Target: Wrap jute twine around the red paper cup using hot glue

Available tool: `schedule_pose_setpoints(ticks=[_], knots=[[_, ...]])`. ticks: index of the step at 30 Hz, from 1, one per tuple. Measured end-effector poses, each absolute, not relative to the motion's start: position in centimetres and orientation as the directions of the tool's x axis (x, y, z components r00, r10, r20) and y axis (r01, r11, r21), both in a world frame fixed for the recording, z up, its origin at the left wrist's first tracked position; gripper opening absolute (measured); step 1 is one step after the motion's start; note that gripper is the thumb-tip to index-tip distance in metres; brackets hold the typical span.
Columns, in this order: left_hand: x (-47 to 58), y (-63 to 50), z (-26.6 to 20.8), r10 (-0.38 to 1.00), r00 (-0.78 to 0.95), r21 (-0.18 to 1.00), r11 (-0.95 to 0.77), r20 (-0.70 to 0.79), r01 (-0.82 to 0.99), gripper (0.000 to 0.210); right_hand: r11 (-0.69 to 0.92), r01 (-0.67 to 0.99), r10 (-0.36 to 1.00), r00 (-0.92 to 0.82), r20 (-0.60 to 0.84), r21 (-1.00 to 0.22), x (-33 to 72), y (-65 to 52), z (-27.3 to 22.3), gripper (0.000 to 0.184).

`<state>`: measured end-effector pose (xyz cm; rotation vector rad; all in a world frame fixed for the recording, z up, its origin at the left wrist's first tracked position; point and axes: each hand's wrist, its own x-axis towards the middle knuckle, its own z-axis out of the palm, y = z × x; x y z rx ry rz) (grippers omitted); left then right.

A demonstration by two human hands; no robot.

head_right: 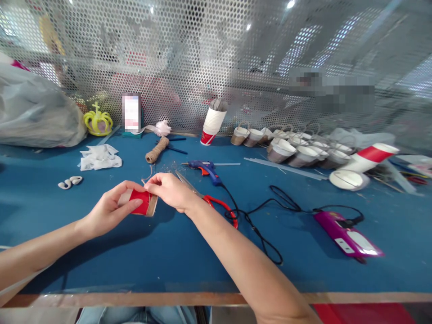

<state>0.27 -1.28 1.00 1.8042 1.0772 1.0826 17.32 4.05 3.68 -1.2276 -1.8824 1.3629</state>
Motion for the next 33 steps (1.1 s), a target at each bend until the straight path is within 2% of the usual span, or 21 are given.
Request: schedule_pose_setpoints(ticks=[3, 6, 9, 12, 15, 18, 25, 27, 29, 30, 31, 33], knots=[[0.5, -1.1, 1.1, 0.952, 0.236, 0.961, -0.233, 0.195, 0.149, 0.021, 0.153, 0.385, 0.911, -0.411, -0.021, -0.91, 17.4, 4.1, 3.2, 0.013], [0.6, -1.2, 1.2, 0.957, 0.239, 0.975, -0.197, 0.167, 0.106, 0.021, 0.162, 0.423, 0.916, -0.4, -0.023, -0.892, 17.4, 4.0, 3.0, 0.013], [0.6, -1.2, 1.2, 0.947, 0.254, 0.959, -0.241, 0.199, 0.147, 0.022, 0.151, 0.42, 0.91, -0.413, -0.041, -0.895, 17.3, 4.1, 3.2, 0.014], [0.3, -1.3, 1.2, 0.929, 0.27, 0.93, -0.311, 0.253, 0.199, 0.027, 0.134, 0.346, 0.888, -0.457, -0.042, -0.928, 17.5, 4.1, 3.9, 0.022], [0.2, -1.2, 1.2, 0.9, 0.316, 0.909, -0.37, 0.3, 0.193, 0.039, 0.051, 0.245, 0.854, -0.513, -0.085, -0.968, 17.8, 4.1, 4.6, 0.033], [0.2, -1.2, 1.2, 0.873, 0.37, 0.893, -0.406, 0.318, 0.192, 0.042, -0.037, 0.189, 0.814, -0.564, -0.139, -0.981, 17.9, 4.0, 4.9, 0.043], [0.3, -1.0, 0.9, 0.896, 0.382, 0.862, -0.368, 0.228, 0.348, 0.034, -0.049, 0.087, 0.803, -0.59, -0.091, -0.995, 17.0, 3.5, 5.0, 0.049], [0.3, -0.9, 0.9, 0.914, 0.347, 0.848, -0.346, 0.21, 0.4, 0.031, 0.013, 0.139, 0.818, -0.571, -0.069, -0.99, 17.5, 3.8, 5.2, 0.048], [0.3, -0.9, 1.0, 0.928, 0.315, 0.832, -0.33, 0.199, 0.446, 0.028, 0.14, 0.342, 0.892, -0.451, -0.032, -0.929, 19.0, 4.9, 5.4, 0.041], [0.3, -0.8, 1.0, 0.931, 0.307, 0.822, -0.327, 0.197, 0.466, 0.027, 0.19, 0.467, 0.934, -0.358, 0.012, -0.863, 20.1, 5.6, 5.5, 0.036], [0.2, -0.8, 1.0, 0.933, 0.302, 0.813, -0.327, 0.197, 0.481, 0.027, 0.196, 0.645, 0.974, -0.218, 0.069, -0.738, 21.4, 6.5, 5.5, 0.028], [0.1, -0.7, 1.0, 0.932, 0.299, 0.794, -0.336, 0.203, 0.506, 0.026, 0.103, 0.759, 0.993, -0.042, 0.11, -0.643, 24.2, 8.3, 5.3, 0.02]])
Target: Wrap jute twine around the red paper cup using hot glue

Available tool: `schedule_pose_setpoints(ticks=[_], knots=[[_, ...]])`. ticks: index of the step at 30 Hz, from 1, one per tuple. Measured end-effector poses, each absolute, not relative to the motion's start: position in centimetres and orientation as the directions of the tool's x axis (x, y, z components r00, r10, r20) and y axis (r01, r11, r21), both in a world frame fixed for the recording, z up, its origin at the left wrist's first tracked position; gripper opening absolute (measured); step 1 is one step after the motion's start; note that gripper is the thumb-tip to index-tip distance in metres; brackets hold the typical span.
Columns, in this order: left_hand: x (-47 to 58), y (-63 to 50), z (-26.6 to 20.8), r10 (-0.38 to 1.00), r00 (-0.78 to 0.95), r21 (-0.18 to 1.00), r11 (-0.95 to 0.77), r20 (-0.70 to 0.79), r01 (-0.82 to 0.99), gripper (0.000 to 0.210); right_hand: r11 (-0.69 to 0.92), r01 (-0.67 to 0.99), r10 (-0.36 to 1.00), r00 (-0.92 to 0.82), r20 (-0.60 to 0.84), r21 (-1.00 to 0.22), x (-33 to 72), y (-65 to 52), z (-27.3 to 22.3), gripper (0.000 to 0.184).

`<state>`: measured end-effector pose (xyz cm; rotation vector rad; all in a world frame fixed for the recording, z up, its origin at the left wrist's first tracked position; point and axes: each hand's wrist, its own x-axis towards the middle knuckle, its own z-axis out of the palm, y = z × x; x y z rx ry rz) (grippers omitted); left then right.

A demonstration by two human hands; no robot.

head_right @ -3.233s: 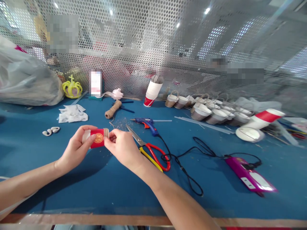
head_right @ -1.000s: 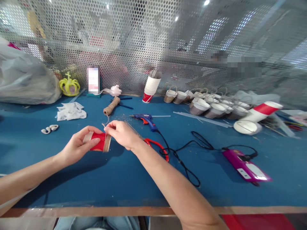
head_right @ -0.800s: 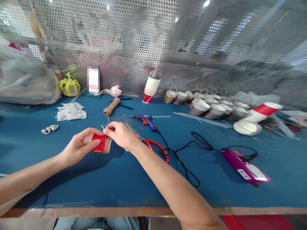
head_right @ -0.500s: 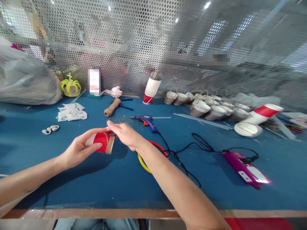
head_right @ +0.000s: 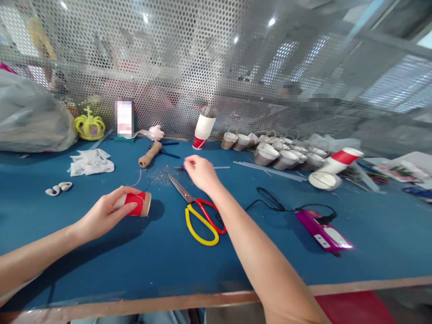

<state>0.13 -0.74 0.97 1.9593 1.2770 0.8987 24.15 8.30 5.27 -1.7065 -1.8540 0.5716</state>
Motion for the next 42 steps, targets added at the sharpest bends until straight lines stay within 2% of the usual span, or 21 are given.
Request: schedule_pose_setpoints(ticks=[3, 8, 11, 14, 16, 18, 20, 27, 32, 42], knots=[[0.0, -0.6, 0.9, 0.932, 0.293, 0.773, -0.346, 0.215, 0.532, 0.025, -0.044, 0.832, 0.992, 0.1, 0.073, -0.553, 27.5, 10.3, 4.0, 0.007], [-0.1, -0.3, 0.9, 0.921, 0.325, 0.746, -0.37, 0.215, 0.554, 0.024, -0.128, 0.842, 0.983, 0.176, 0.043, -0.524, 28.4, 11.3, 1.8, 0.01], [-0.1, -0.1, 0.9, 0.923, 0.327, 0.742, -0.362, 0.201, 0.564, 0.025, -0.13, 0.801, 0.98, 0.194, 0.048, -0.585, 27.9, 10.6, 2.3, 0.02], [-0.2, 0.0, 0.9, 0.924, 0.332, 0.742, -0.358, 0.192, 0.567, 0.026, -0.058, 0.726, 0.989, 0.137, 0.061, -0.685, 27.5, 8.5, 4.2, 0.034], [-0.2, 0.0, 0.9, 0.918, 0.351, 0.745, -0.365, 0.187, 0.558, 0.026, 0.014, 0.648, 0.998, 0.034, 0.047, -0.762, 27.1, 6.6, 5.5, 0.03], [-0.2, 0.0, 1.0, 0.912, 0.363, 0.742, -0.376, 0.191, 0.555, 0.026, 0.011, 0.49, 0.994, -0.104, -0.046, -0.872, 26.5, 4.5, 6.5, 0.022], [-0.3, -0.1, 1.0, 0.911, 0.362, 0.732, -0.383, 0.198, 0.563, 0.026, 0.015, 0.45, 0.982, -0.174, -0.071, -0.893, 25.8, 2.7, 6.8, 0.021], [-0.4, -0.1, 0.9, 0.88, 0.404, 0.714, -0.449, 0.249, 0.537, 0.025, 0.101, 0.58, 0.944, -0.312, -0.106, -0.808, 24.0, -0.1, 6.0, 0.02], [-0.4, -0.1, 0.7, 0.867, 0.421, 0.726, -0.469, 0.269, 0.503, 0.025, 0.192, 0.719, 0.948, -0.312, -0.063, -0.668, 23.7, -0.6, 5.6, 0.027], [-0.4, 0.0, 0.7, 0.868, 0.434, 0.745, -0.452, 0.242, 0.49, 0.025, 0.227, 0.768, 0.932, -0.35, -0.096, -0.6, 23.8, -0.9, 5.9, 0.029]])
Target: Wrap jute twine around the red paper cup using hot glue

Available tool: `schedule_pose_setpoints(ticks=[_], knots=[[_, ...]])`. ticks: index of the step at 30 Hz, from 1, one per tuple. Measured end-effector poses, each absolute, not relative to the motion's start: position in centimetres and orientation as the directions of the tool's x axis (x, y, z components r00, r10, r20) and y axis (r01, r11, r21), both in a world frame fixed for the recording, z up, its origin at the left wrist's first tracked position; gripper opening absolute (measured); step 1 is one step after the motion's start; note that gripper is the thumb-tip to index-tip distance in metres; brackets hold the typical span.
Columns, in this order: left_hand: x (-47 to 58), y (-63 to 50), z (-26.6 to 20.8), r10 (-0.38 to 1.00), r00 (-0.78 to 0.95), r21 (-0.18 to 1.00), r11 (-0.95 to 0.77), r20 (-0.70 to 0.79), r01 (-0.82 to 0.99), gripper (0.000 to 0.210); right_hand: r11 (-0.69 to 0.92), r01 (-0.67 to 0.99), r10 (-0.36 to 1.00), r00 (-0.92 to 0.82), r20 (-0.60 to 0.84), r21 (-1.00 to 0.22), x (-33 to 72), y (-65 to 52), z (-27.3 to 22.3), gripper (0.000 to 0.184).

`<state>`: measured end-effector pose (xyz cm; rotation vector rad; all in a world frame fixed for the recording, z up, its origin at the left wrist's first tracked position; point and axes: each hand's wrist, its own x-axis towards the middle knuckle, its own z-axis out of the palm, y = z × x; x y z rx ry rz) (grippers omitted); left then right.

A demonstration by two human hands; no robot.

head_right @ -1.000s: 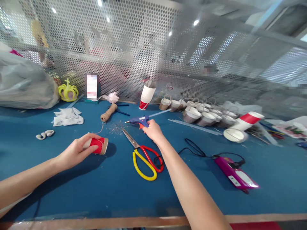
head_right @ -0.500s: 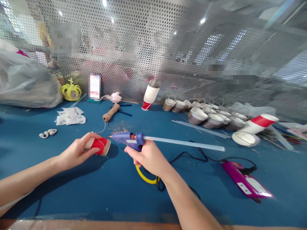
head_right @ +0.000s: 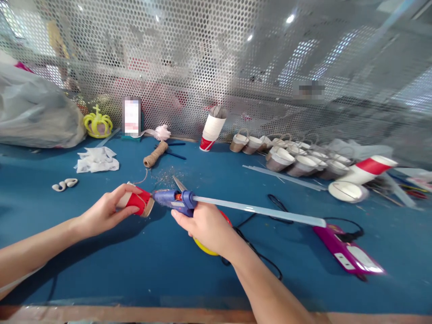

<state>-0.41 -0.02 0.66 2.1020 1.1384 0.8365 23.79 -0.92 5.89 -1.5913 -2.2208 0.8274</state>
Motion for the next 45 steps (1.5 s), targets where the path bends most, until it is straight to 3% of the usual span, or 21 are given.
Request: schedule_pose_setpoints(ticks=[5, 15, 21, 29, 36, 45], knots=[[-0.4, -0.1, 0.8, 0.88, 0.41, 0.761, -0.432, 0.238, 0.484, 0.024, 0.231, 0.79, 0.938, -0.337, -0.087, -0.568, 23.7, -1.2, 6.0, 0.027], [-0.3, -0.1, 0.7, 0.882, 0.41, 0.776, -0.421, 0.231, 0.469, 0.024, 0.423, 0.809, 0.898, -0.435, 0.066, -0.409, 24.0, -1.4, 5.9, 0.027], [-0.3, 0.0, 0.6, 0.879, 0.411, 0.781, -0.427, 0.241, 0.456, 0.023, 0.406, 0.79, 0.895, -0.445, 0.024, -0.459, 24.0, -1.5, 6.0, 0.023], [-0.3, -0.1, 0.6, 0.872, 0.425, 0.774, -0.438, 0.243, 0.458, 0.023, 0.412, 0.801, 0.894, -0.448, 0.022, -0.434, 24.1, -1.6, 6.1, 0.022], [-0.4, -0.1, 0.5, 0.869, 0.43, 0.759, -0.448, 0.245, 0.473, 0.025, 0.365, 0.776, 0.92, -0.386, 0.071, -0.515, 23.6, -1.2, 6.3, 0.017], [-0.3, -0.3, 0.8, 0.867, 0.428, 0.747, -0.458, 0.256, 0.481, 0.023, 0.3, 0.788, 0.936, -0.351, 0.008, -0.537, 23.1, -0.4, 6.3, 0.024]])
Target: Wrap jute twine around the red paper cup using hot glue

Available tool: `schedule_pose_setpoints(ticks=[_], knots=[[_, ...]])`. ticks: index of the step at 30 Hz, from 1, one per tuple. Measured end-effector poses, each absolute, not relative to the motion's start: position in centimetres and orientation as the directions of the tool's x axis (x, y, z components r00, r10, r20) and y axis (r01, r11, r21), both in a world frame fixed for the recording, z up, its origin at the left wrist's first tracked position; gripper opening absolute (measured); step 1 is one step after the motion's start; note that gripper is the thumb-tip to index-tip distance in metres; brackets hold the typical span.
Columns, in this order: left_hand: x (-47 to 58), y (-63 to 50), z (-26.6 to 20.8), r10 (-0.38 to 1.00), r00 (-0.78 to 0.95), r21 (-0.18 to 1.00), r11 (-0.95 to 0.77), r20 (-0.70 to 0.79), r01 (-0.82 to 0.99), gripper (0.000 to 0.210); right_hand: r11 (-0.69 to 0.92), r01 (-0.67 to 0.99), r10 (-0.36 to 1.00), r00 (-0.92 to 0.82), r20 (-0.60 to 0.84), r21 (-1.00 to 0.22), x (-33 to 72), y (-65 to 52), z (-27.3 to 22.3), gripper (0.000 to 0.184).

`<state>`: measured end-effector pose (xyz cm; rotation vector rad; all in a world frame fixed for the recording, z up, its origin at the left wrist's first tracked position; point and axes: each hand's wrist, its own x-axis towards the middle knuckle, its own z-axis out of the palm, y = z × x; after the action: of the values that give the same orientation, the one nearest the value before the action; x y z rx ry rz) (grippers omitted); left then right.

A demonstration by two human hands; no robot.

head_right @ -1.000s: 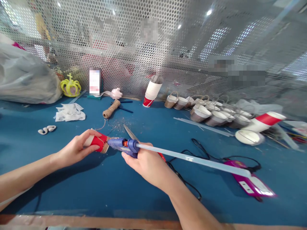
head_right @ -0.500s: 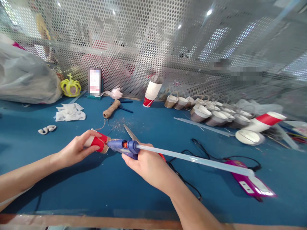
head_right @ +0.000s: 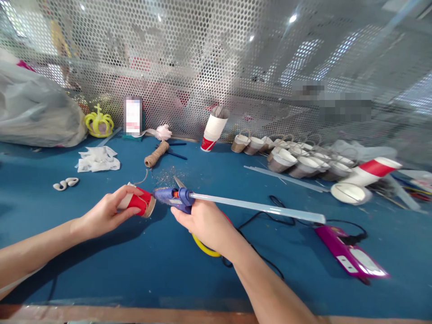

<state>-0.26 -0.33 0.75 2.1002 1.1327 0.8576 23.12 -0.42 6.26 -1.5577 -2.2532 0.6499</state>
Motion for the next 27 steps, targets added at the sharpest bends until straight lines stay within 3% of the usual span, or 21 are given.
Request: schedule_pose_setpoints(ticks=[18, 27], knots=[[-0.3, -0.1, 0.4, 0.877, 0.41, 0.79, -0.429, 0.249, 0.437, 0.024, 0.363, 0.79, 0.915, -0.401, 0.031, -0.493, 23.7, -1.5, 6.5, 0.02], [-0.2, -0.2, 0.6, 0.871, 0.423, 0.759, -0.448, 0.251, 0.473, 0.024, 0.293, 0.792, 0.933, -0.36, -0.022, -0.536, 23.1, -0.6, 6.7, 0.023]])
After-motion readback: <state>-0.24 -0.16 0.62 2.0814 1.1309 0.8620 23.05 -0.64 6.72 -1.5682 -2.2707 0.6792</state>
